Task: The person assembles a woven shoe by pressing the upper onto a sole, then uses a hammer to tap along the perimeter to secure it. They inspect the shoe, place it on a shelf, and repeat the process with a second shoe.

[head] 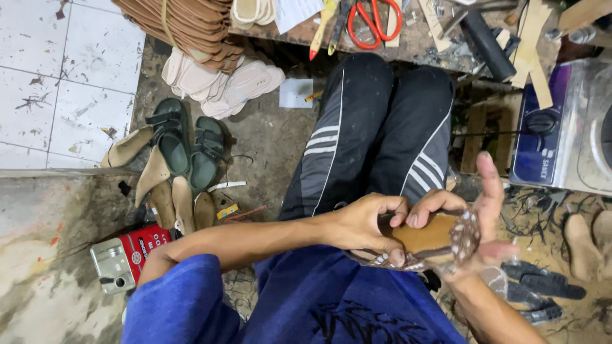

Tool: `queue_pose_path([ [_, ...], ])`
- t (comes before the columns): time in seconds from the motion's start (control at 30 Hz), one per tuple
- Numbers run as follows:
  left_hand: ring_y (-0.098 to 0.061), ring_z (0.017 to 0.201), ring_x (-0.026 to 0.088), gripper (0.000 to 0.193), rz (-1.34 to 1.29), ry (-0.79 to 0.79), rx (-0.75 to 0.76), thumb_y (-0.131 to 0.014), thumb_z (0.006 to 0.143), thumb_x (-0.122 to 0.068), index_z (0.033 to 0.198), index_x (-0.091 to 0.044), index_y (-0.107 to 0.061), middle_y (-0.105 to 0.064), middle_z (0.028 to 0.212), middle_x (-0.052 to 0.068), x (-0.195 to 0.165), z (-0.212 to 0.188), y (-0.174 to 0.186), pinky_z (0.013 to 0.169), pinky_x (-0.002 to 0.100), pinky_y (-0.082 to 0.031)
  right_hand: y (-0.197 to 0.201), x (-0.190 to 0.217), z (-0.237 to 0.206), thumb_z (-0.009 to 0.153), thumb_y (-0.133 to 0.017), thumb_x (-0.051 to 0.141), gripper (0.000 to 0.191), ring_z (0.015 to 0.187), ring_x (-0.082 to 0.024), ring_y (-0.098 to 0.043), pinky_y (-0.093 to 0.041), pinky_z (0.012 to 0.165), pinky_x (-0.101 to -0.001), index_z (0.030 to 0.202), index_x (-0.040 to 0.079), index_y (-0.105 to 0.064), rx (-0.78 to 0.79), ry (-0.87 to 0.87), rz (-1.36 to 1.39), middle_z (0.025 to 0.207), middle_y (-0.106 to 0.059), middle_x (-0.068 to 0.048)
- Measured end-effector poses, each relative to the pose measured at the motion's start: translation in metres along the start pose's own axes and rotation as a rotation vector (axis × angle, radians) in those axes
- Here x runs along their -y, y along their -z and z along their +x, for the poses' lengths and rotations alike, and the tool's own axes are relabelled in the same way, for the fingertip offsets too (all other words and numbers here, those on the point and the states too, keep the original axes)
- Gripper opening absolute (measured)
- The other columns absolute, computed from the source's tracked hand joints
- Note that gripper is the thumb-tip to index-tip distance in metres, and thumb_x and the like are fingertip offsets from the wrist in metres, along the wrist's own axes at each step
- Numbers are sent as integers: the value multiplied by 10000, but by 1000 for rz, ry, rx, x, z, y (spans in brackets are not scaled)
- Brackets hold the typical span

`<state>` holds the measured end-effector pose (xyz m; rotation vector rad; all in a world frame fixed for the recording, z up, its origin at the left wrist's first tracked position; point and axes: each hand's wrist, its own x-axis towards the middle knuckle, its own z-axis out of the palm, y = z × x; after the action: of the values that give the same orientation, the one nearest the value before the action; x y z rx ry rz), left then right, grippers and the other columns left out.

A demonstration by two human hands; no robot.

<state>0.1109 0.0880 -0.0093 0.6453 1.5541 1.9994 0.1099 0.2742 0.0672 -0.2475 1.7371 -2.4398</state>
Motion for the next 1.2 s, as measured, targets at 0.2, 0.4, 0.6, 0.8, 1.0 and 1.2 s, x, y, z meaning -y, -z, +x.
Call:
queue_pose_path([
  [0.2,-596,1217,160,359,68,-96,-465,-766,957,-275,1191,-72,-585,-647,1276,89,-15,6,-4,1118,327,-482,26,-43,54,1011,-331,819,994,692,-207,-589,-511,688,-345,1688,93,-278,-147,-122,-21,837,-600,-143],
  [0.4,-692,1098,186,665,262,61,-728,-858,807,-198,1349,-11,-520,-691,1199,108,-20,-12,-22,971,342,-561,32,-69,72,1115,-373,614,777,844,-198,-627,-541,793,-363,1654,55,-366,-272,-215,76,990,-646,-125],
  [0.6,-660,1127,174,666,-332,-42,-709,-805,887,-102,1445,18,-461,-669,1261,115,-5,-16,7,978,336,-560,19,-54,63,1010,-548,443,616,1196,-215,-682,-517,1094,-406,1488,72,-429,-172,-384,317,1316,-678,-106],
  [0.8,-650,1186,191,708,-634,-52,-631,-770,895,-58,1507,10,-421,-668,1298,129,14,-41,16,1066,350,-516,28,-77,27,1035,-678,299,402,1129,-253,-658,-504,1037,-415,1266,-28,-658,-79,-426,337,1240,-690,-150],
  [1.0,-639,1212,193,688,-623,-10,-618,-766,915,-62,1511,39,-439,-665,1322,121,35,-57,13,1095,350,-489,38,-90,18,1046,-721,111,177,1141,-195,-621,-480,1033,-337,1136,-40,-710,-6,-248,175,1238,-672,-94],
  [1.2,-638,1212,191,642,-565,-86,-693,-771,886,-42,1443,12,-458,-662,1316,108,28,-46,23,1089,357,-490,10,-53,31,1064,-630,174,346,1226,-211,-612,-458,1122,-371,1315,-64,-615,-26,-158,-219,1310,-643,-128],
])
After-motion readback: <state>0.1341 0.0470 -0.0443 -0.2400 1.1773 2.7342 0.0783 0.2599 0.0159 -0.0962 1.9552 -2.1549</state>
